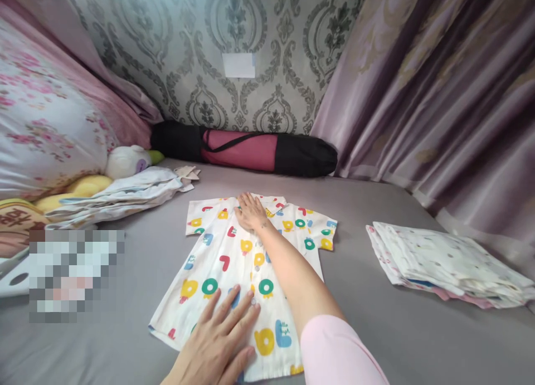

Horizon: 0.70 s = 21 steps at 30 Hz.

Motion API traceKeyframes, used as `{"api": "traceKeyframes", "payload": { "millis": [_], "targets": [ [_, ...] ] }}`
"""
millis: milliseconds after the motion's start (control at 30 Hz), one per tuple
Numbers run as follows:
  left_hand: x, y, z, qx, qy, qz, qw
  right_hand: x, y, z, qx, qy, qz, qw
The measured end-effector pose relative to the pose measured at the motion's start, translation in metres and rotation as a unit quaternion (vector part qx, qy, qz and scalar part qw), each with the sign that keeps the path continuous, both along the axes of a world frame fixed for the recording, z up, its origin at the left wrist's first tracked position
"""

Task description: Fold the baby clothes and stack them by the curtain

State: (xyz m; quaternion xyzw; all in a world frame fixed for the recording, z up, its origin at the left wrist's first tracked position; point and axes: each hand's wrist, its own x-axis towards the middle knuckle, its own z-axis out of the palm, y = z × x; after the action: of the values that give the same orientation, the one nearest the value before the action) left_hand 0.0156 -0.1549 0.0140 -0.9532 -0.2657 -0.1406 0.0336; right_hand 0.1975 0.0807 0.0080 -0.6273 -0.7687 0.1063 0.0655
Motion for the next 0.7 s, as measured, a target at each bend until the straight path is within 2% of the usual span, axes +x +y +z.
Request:
{"api": "traceKeyframes", "payload": {
  "millis": [200, 367, 533, 700],
  "targets": [
    [0.001, -0.001, 0.004, 0.036, -0.003, 0.009, 0.999, 0.002, -0.01, 0.013, -0.016, 0.02, 0.017, 1.0],
    [0.001, -0.001, -0.001, 0.046, -0.012, 0.004, 0.999, -0.023, -0.032, 0.014, 0.064, 0.031, 0.058, 0.996],
    [0.0, -0.003, -0.004, 0.046, 0.004, 0.008, 0.999, -0.044, -0.038, 0.003, 0.012, 0.056, 0.044, 0.997],
    [-0.002, -0.004, -0.005, 0.022, 0.012, 0.011, 1.0, -0.029, -0.042, 0.019, -0.039, 0.112, 0.053, 0.991]
  ]
}}
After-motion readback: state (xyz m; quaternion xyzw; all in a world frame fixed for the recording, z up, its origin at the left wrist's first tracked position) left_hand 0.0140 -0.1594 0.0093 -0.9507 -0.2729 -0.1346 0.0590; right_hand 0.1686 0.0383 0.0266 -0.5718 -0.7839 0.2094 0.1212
